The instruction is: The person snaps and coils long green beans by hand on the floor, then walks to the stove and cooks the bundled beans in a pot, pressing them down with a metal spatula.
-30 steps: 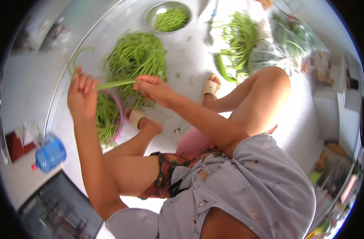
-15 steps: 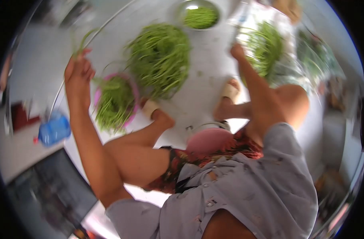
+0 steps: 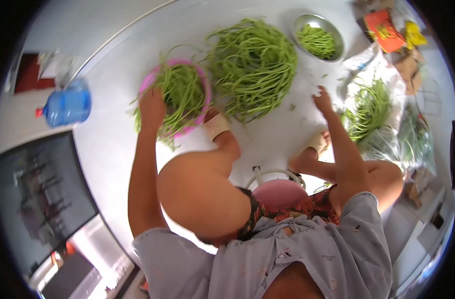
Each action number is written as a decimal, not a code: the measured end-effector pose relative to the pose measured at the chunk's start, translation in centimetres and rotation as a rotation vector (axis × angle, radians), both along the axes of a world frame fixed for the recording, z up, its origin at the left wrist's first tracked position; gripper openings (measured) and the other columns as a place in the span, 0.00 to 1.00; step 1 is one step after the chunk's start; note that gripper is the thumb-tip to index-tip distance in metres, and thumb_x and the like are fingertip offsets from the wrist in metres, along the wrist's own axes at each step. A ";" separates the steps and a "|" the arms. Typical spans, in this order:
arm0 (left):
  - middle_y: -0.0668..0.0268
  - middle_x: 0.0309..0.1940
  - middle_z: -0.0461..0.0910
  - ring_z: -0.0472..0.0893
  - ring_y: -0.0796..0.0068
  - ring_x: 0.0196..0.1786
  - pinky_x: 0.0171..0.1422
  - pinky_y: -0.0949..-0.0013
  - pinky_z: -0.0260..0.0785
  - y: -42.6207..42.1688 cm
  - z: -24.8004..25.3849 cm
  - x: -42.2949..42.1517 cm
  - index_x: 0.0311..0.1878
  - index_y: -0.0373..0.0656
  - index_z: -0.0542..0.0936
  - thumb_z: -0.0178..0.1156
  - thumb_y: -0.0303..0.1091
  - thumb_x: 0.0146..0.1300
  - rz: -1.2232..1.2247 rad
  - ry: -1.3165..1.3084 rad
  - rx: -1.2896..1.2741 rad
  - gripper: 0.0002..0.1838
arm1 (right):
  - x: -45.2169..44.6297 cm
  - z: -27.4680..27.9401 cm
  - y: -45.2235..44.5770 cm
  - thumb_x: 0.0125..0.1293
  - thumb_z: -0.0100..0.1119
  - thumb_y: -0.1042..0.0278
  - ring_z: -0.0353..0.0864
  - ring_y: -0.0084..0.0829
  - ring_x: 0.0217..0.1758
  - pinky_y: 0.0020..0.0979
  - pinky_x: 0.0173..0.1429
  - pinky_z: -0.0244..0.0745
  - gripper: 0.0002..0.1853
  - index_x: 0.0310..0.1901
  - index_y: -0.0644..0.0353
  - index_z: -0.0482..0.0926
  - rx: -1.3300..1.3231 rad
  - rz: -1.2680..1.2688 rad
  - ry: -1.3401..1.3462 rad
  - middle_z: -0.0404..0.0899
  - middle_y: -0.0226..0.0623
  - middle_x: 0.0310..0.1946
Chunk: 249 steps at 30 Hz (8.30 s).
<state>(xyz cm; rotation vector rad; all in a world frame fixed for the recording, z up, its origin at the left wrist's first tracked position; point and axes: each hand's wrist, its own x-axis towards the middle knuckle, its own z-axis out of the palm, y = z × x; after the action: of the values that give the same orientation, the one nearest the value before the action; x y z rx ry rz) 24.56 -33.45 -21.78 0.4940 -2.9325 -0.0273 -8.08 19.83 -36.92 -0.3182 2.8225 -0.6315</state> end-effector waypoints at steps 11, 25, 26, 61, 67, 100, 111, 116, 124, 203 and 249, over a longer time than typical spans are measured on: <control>0.46 0.50 0.74 0.76 0.42 0.52 0.56 0.50 0.71 3.8 -0.8 -3.1 0.56 0.36 0.73 0.62 0.27 0.58 0.023 -0.404 0.470 0.21 | -5.5 6.1 -12.5 0.59 0.56 0.72 0.83 0.40 0.50 0.36 0.54 0.77 0.19 0.54 0.58 0.79 -0.115 0.081 -0.099 0.83 0.44 0.49; 0.44 0.62 0.69 0.70 0.49 0.66 0.68 0.55 0.65 18.5 -4.5 -25.5 0.68 0.31 0.63 0.68 0.55 0.55 -0.363 -0.391 0.770 0.47 | -9.8 7.1 -11.5 0.62 0.56 0.65 0.79 0.42 0.43 0.43 0.49 0.72 0.08 0.42 0.52 0.72 0.158 0.802 -0.413 0.79 0.40 0.36; 0.42 0.63 0.69 0.69 0.48 0.67 0.69 0.55 0.64 20.4 -4.7 -26.1 0.69 0.28 0.60 0.70 0.58 0.52 -0.313 -0.381 0.765 0.53 | -10.3 8.5 -11.9 0.63 0.57 0.65 0.79 0.40 0.43 0.42 0.50 0.72 0.08 0.43 0.53 0.72 0.114 0.803 -0.485 0.79 0.39 0.37; 0.60 0.54 0.78 0.78 0.61 0.56 0.61 0.58 0.70 11.1 -9.5 -21.5 0.64 0.41 0.70 0.74 0.33 0.48 0.414 -0.201 1.907 0.38 | -2.0 1.2 -15.0 0.71 0.58 0.64 0.77 0.25 0.49 0.28 0.56 0.74 0.14 0.53 0.60 0.72 -1.009 0.018 -1.175 0.77 0.33 0.48; 0.59 0.53 0.78 0.78 0.61 0.55 0.60 0.57 0.71 11.4 -9.2 -21.3 0.64 0.39 0.70 0.74 0.34 0.49 0.419 -0.214 1.898 0.37 | -1.8 0.5 -15.0 0.72 0.57 0.61 0.78 0.24 0.46 0.27 0.51 0.74 0.11 0.47 0.58 0.72 -1.032 -0.023 -1.204 0.77 0.33 0.44; 0.47 0.57 0.76 0.80 0.54 0.56 0.57 0.60 0.73 20.8 -7.1 -23.6 0.67 0.35 0.59 0.76 0.47 0.49 0.039 -0.174 1.169 0.49 | -0.8 8.9 -11.5 0.61 0.53 0.75 0.68 0.34 0.24 0.37 0.33 0.67 0.08 0.37 0.60 0.63 -0.531 0.323 -0.352 0.68 0.39 0.21; 0.48 0.58 0.67 0.74 0.44 0.55 0.56 0.51 0.70 24.3 -8.4 -23.6 0.67 0.36 0.58 0.73 0.46 0.53 -0.149 -0.079 0.864 0.46 | -1.6 8.6 -10.2 0.62 0.55 0.73 0.74 0.29 0.26 0.33 0.34 0.70 0.11 0.47 0.58 0.71 -0.522 0.300 -0.463 0.74 0.35 0.23; 0.55 0.54 0.67 0.68 0.53 0.59 0.64 0.57 0.65 24.4 -7.0 -24.6 0.65 0.43 0.68 0.69 0.36 0.57 -0.299 0.041 0.818 0.33 | -2.4 7.4 -9.0 0.73 0.49 0.70 0.76 0.21 0.31 0.25 0.37 0.72 0.08 0.50 0.62 0.70 -0.600 0.227 -0.704 0.76 0.30 0.26; 0.61 0.48 0.69 0.71 0.57 0.53 0.57 0.57 0.66 25.0 -6.8 -27.1 0.51 0.45 0.80 0.65 0.27 0.56 -0.532 0.144 0.738 0.18 | -3.9 8.6 -8.8 0.75 0.52 0.64 0.81 0.20 0.33 0.25 0.37 0.75 0.10 0.45 0.63 0.75 -0.484 0.213 -0.720 0.82 0.32 0.30; 0.53 0.47 0.83 0.84 0.59 0.48 0.53 0.57 0.78 9.0 -7.8 -20.6 0.58 0.34 0.75 0.66 0.37 0.58 0.530 -0.023 2.279 0.26 | -4.2 5.1 -7.8 0.66 0.60 0.66 0.80 0.23 0.34 0.26 0.39 0.76 0.08 0.39 0.62 0.77 -0.488 -0.042 -0.910 0.79 0.33 0.32; 0.66 0.56 0.77 0.74 0.75 0.58 0.66 0.70 0.63 16.6 -6.9 -21.8 0.64 0.39 0.71 0.65 0.34 0.63 0.076 -0.439 2.018 0.27 | -2.1 9.2 -12.9 0.63 0.64 0.66 0.79 0.28 0.47 0.32 0.52 0.73 0.18 0.53 0.58 0.73 -0.964 -0.296 -1.214 0.79 0.32 0.46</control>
<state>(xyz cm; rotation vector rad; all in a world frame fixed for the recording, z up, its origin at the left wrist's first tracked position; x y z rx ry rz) 2.77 -16.87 -28.63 0.7223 -1.9443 -3.0619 -10.17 6.91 -27.72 0.2844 1.2803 -1.5374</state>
